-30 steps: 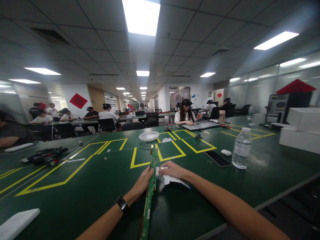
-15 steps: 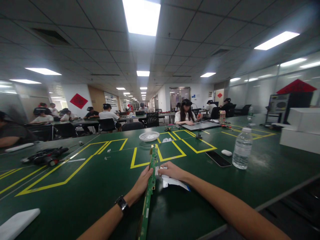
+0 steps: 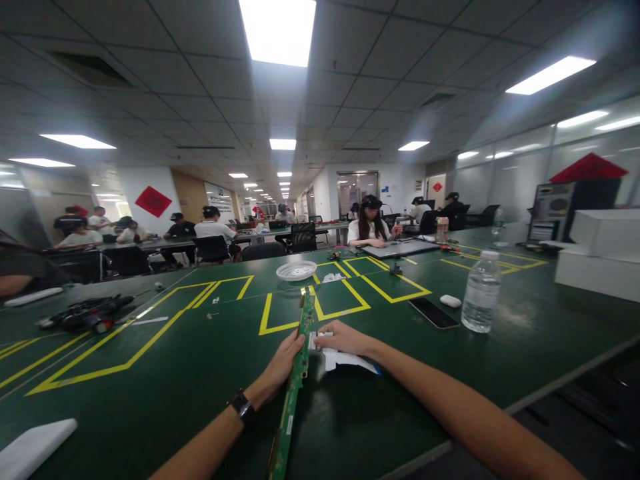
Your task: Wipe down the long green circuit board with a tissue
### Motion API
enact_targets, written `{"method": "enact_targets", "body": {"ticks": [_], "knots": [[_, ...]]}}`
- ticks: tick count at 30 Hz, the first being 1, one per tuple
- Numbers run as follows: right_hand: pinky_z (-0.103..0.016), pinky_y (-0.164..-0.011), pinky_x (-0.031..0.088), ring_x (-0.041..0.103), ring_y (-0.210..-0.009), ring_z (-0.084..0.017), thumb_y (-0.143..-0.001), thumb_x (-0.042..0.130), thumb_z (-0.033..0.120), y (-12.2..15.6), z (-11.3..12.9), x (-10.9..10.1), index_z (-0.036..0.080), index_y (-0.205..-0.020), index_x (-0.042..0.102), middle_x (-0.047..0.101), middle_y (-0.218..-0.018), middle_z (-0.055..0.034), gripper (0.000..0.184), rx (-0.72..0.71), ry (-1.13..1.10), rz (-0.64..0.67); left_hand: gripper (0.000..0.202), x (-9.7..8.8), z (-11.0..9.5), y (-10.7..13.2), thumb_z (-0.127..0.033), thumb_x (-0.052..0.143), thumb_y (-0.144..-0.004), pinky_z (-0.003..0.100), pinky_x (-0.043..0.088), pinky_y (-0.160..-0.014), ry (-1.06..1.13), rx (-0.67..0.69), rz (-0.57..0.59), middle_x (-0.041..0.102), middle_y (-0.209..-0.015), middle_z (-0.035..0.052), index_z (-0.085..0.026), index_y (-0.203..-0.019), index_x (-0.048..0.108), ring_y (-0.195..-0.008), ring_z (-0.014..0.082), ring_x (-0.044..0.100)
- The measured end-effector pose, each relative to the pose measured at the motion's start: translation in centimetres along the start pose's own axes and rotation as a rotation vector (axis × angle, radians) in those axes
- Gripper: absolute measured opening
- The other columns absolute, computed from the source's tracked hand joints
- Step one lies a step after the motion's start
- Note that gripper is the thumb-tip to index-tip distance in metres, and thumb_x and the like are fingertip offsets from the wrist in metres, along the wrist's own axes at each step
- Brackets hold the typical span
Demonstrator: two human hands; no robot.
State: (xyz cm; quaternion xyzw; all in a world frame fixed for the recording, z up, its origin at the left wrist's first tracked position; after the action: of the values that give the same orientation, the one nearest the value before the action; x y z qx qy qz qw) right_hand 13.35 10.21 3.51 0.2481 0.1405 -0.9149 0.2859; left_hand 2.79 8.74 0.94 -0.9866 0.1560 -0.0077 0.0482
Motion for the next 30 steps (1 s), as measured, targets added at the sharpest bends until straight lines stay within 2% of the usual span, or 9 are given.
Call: {"method": "enact_targets", "body": {"ticks": [7,12,15,19,22,27,30], "knots": [[-0.018,-0.047,0.031,0.044,-0.052,-0.007,-0.082,0.054,0.038,-0.2,-0.5,0.1,0.012,-0.076,0.064,0.054,-0.06,0.003,0.028,0.033,0.004,-0.037,0.052,0.0,0.2,-0.3,-0.05,0.052,-0.082,0.022,0.048,-0.065,0.02,0.007,0.024,0.067,-0.092,0.0039,-0.019,-0.124,0.05,-0.075,0.0136,0.061],[-0.018,-0.047,0.032,0.045,-0.052,-0.007,-0.081,0.054,0.037,-0.4,-1.0,0.3,0.012,-0.076,0.063,0.054,-0.061,0.003,0.027,0.028,-0.005,-0.048,0.054,0.2,0.2,-0.1,-0.052,0.049,-0.083,0.024,0.048,-0.065,-0.078,-0.001,0.029,0.066,-0.081,0.0023,-0.019,-0.126,0.047,-0.066,0.0133,0.059],[-0.018,-0.049,0.033,0.045,-0.053,-0.007,-0.082,0.053,0.036,-0.4,-0.8,0.3,0.012,-0.074,0.062,0.053,-0.061,0.0033,0.027,0.01,0.02,-0.03,0.054,0.2,-0.2,0.1,-0.052,0.047,-0.084,0.026,0.048,-0.07,-0.114,0.025,0.022,0.066,-0.086,0.004,-0.018,-0.126,0.048,-0.075,0.0154,0.061],[-0.018,-0.051,0.034,0.046,-0.055,-0.007,-0.082,0.054,0.036,-0.3,-0.7,0.3,0.012,-0.073,0.062,0.052,-0.061,0.003,0.027,-0.009,0.059,-0.007,0.052,0.4,-0.8,0.2,-0.05,0.046,-0.085,0.029,0.045,-0.083,-0.149,0.063,0.034,0.064,-0.104,0.0058,-0.019,-0.126,0.048,-0.091,0.0182,0.059],[-0.018,-0.05,0.034,0.046,-0.055,-0.007,-0.082,0.054,0.038,-0.4,-0.7,0.3,0.012,-0.074,0.063,0.053,-0.062,0.0026,0.028,-0.003,0.057,-0.011,0.051,0.4,-0.7,0.1,-0.05,0.046,-0.085,0.029,0.044,-0.086,-0.147,0.059,0.044,0.063,-0.108,0.0056,-0.02,-0.126,0.048,-0.095,0.0188,0.058],[-0.018,-0.05,0.033,0.046,-0.054,-0.007,-0.081,0.054,0.04,-0.6,-0.9,-0.3,0.012,-0.074,0.065,0.055,-0.061,0.0021,0.031,0.017,0.092,-0.048,0.054,0.2,0.5,-0.6,-0.055,0.046,-0.083,0.027,0.045,-0.071,-0.144,-0.006,0.043,0.065,-0.096,0.0054,-0.019,-0.123,0.049,-0.081,0.0176,0.059],[-0.019,-0.049,0.031,0.045,-0.052,-0.008,-0.081,0.053,0.042,-0.7,-1.6,-1.7,0.012,-0.074,0.066,0.055,-0.059,0.0022,0.033,0.032,0.139,-0.093,0.053,-0.9,0.3,-1.2,-0.056,0.044,-0.084,0.025,0.044,-0.068,-0.15,0.026,-0.004,0.063,-0.103,0.0067,-0.019,-0.122,0.049,-0.085,0.0169,0.057]]}}
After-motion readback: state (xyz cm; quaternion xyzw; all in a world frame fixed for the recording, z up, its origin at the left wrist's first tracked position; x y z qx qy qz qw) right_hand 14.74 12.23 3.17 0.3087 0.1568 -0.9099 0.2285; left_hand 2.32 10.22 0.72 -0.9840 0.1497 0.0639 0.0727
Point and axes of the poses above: each hand's wrist, its own y-axis away from the middle knuckle, its own x-axis out of the palm, z = x × y, the point moved 10 cm from there along -y, towards the middle knuckle
